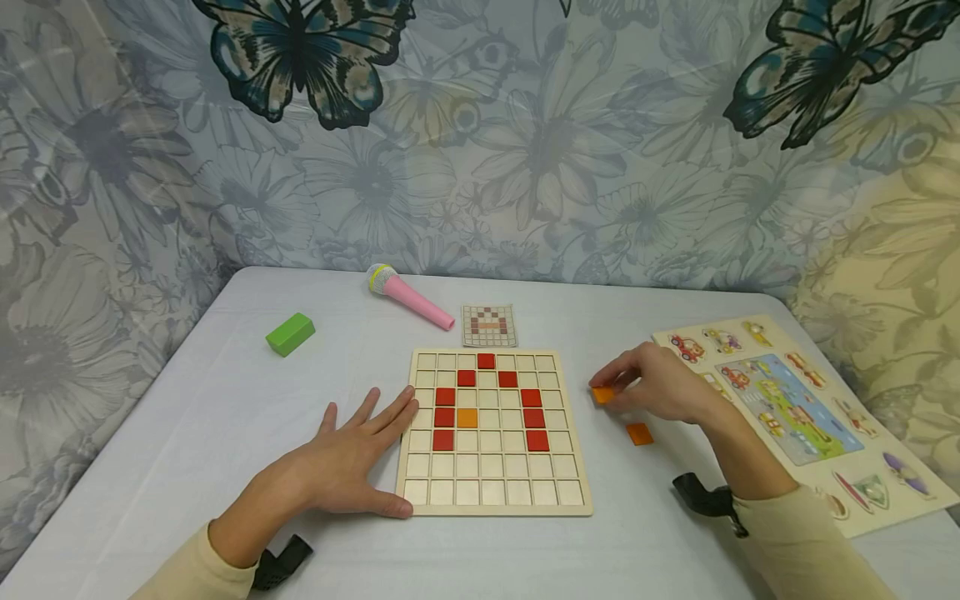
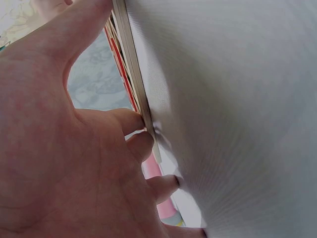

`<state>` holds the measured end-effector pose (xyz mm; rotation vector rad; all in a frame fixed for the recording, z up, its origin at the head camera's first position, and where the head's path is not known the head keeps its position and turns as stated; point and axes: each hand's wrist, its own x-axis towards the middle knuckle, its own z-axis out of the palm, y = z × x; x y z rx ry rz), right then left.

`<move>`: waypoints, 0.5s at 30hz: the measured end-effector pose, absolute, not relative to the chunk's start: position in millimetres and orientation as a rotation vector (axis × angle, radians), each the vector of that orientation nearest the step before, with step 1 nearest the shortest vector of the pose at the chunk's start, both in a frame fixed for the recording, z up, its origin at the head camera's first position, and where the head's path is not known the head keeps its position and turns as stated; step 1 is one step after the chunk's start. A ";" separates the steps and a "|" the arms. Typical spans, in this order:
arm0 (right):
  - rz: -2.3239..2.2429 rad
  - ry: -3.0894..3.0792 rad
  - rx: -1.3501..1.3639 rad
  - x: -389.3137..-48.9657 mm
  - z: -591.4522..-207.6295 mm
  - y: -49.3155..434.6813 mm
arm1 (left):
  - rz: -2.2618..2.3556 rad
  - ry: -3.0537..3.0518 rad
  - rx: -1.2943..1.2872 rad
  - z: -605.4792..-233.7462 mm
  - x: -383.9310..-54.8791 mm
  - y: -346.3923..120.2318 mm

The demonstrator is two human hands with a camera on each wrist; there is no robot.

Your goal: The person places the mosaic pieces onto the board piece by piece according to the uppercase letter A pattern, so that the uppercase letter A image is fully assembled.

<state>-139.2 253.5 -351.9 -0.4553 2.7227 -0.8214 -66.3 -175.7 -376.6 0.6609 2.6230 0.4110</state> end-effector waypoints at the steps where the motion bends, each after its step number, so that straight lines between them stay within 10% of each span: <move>1: -0.828 2.722 -0.450 -139.5 -351.4 251.5 | 0.409 2.622 0.661 -376.8 -66.7 -175.6; 15: -0.863 2.730 -0.479 -143.0 -352.4 228.9 | 0.402 2.616 0.652 -376.0 -66.7 -175.3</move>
